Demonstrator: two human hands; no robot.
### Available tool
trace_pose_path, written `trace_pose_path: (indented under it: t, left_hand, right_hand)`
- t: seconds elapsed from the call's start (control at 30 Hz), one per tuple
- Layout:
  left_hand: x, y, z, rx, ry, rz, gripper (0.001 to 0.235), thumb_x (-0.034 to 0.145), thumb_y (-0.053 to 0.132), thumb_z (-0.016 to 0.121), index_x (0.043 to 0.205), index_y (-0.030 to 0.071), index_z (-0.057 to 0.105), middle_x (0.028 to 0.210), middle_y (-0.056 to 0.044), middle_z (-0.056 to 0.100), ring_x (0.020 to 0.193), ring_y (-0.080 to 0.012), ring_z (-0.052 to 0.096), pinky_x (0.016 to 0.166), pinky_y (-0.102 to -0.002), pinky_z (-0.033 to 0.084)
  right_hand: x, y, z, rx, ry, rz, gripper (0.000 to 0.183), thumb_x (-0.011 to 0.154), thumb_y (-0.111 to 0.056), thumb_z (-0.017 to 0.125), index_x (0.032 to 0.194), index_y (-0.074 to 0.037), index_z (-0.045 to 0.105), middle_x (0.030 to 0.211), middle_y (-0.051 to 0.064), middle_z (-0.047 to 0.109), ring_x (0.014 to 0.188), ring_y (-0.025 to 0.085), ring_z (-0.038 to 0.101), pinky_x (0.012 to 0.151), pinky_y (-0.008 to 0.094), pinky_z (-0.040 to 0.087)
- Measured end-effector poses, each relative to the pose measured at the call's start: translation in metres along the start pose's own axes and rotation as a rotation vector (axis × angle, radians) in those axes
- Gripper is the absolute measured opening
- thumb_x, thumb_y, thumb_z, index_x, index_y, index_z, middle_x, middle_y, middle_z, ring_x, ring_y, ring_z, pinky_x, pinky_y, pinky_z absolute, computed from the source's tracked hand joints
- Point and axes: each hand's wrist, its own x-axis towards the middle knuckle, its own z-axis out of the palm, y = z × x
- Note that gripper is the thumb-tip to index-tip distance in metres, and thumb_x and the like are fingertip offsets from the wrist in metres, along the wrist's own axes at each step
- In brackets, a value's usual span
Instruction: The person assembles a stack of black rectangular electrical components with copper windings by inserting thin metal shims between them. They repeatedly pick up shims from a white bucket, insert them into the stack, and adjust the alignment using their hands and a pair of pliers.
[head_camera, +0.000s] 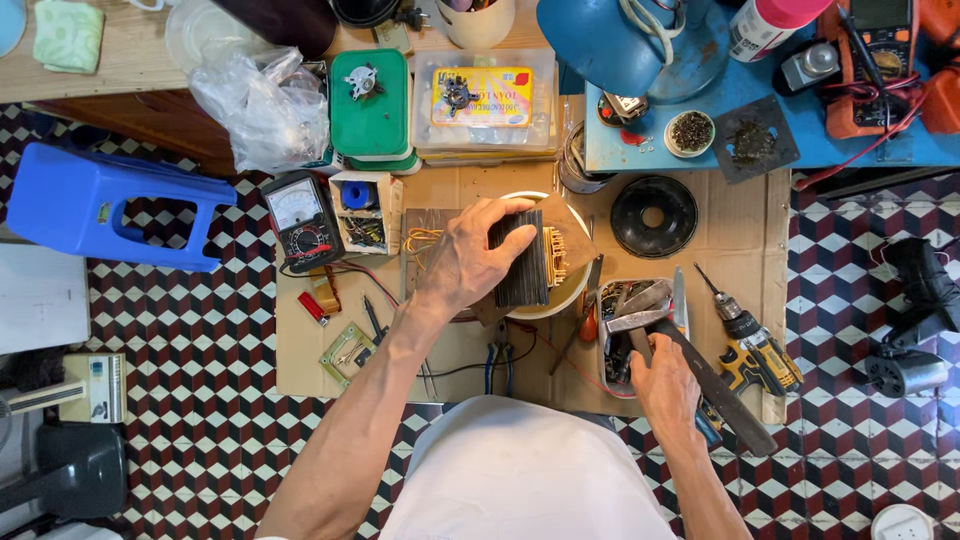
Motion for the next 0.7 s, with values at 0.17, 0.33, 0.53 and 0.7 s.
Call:
trace_pose_path:
  t: [0.17, 0.33, 0.53, 0.7]
  left_hand:
    - [0.013, -0.004, -0.004, -0.087, -0.085, -0.168, 0.029, 0.09, 0.03, 0.069, 0.112, 0.012, 0.073, 0.108, -0.01, 0.075, 0.102, -0.0226, 0.073, 0.09, -0.035, 0.056]
    - [0.017, -0.004, -0.003, -0.109, -0.106, -0.22, 0.03, 0.087, 0.031, 0.071, 0.109, 0.011, 0.073, 0.107, -0.009, 0.075, 0.098, -0.0215, 0.073, 0.088, -0.035, 0.057]
    - [0.009, -0.01, -0.002, 0.04, -0.054, -0.027, 0.029, 0.093, 0.03, 0.072, 0.112, 0.009, 0.073, 0.105, -0.01, 0.073, 0.102, -0.0261, 0.069, 0.091, -0.039, 0.054]
    - [-0.001, -0.005, -0.012, 0.081, 0.081, 0.089, 0.036, 0.096, 0.03, 0.073, 0.122, 0.005, 0.067, 0.114, -0.013, 0.07, 0.107, -0.0277, 0.067, 0.09, -0.039, 0.054]
  right_hand:
    - [0.021, -0.079, -0.076, 0.477, 0.096, -0.015, 0.02, 0.096, -0.02, 0.068, 0.104, -0.002, 0.073, 0.098, 0.014, 0.075, 0.087, 0.025, 0.072, 0.079, 0.036, 0.054]
    - [0.06, -0.144, -0.109, 0.733, -0.02, 0.024, 0.021, 0.097, -0.021, 0.069, 0.105, -0.003, 0.075, 0.085, 0.008, 0.075, 0.077, 0.014, 0.067, 0.069, 0.03, 0.052]
    - [0.052, -0.127, -0.092, 0.506, -0.177, -0.045, 0.025, 0.098, -0.023, 0.067, 0.103, -0.001, 0.077, 0.083, 0.006, 0.073, 0.073, 0.013, 0.066, 0.068, 0.029, 0.051]
    - [0.045, -0.117, -0.058, 0.765, -0.373, 0.222, 0.026, 0.096, -0.024, 0.065, 0.103, -0.001, 0.075, 0.077, 0.008, 0.072, 0.07, 0.013, 0.066, 0.065, 0.027, 0.053]
